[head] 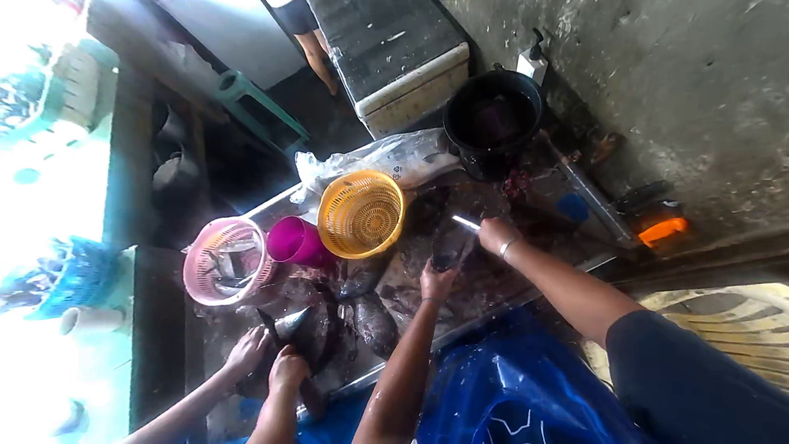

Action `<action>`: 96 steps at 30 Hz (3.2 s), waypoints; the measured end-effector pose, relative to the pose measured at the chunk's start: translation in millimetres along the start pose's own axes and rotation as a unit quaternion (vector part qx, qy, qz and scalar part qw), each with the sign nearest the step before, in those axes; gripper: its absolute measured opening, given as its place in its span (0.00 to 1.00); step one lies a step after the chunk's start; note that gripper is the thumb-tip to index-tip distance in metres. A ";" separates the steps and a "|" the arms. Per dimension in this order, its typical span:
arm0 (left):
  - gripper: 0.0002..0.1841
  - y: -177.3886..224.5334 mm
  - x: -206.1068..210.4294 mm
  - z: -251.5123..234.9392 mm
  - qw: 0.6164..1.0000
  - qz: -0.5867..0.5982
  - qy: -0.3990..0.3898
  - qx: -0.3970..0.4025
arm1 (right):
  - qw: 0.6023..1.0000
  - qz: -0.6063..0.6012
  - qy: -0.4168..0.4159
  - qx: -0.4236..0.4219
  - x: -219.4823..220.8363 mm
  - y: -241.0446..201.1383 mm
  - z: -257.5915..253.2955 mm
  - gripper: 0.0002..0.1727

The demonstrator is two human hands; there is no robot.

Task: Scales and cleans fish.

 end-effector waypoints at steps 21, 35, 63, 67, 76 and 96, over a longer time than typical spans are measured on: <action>0.17 13.7 11.5 -30.6 0.925 0.243 -0.183 -0.227 | 0.999 -0.016 -0.005 -0.041 -36.0 86.6 17.6 0.23; 0.14 50.1 21.0 -7.9 0.871 0.420 -0.116 -0.227 | 0.973 -0.204 0.054 -0.098 18.1 110.7 23.1 0.22; 0.22 94.1 50.2 -2.5 0.829 0.538 -0.079 -0.127 | 0.970 -0.220 0.051 -0.089 -7.2 66.8 64.2 0.25; 0.21 101.1 59.9 4.4 0.816 0.557 -0.099 -0.120 | 0.943 -0.282 0.149 -0.093 14.3 65.1 42.0 0.24; 0.20 97.1 41.3 2.0 0.911 0.403 -0.049 -0.073 | 0.950 -0.288 0.068 -0.101 22.3 70.5 63.2 0.25; 0.17 79.6 67.3 -42.4 0.919 0.355 -0.071 -0.157 | 0.946 -0.231 0.227 0.030 -11.3 91.0 22.1 0.28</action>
Point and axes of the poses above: each hand's wrist, its own z-axis away from the middle knuckle, its own x-axis out of the palm, y = z × x, the point moved 3 cm from there along -z, towards the middle knuckle, and after that the axes turned 1 degree about z, right-handed, at the moved point
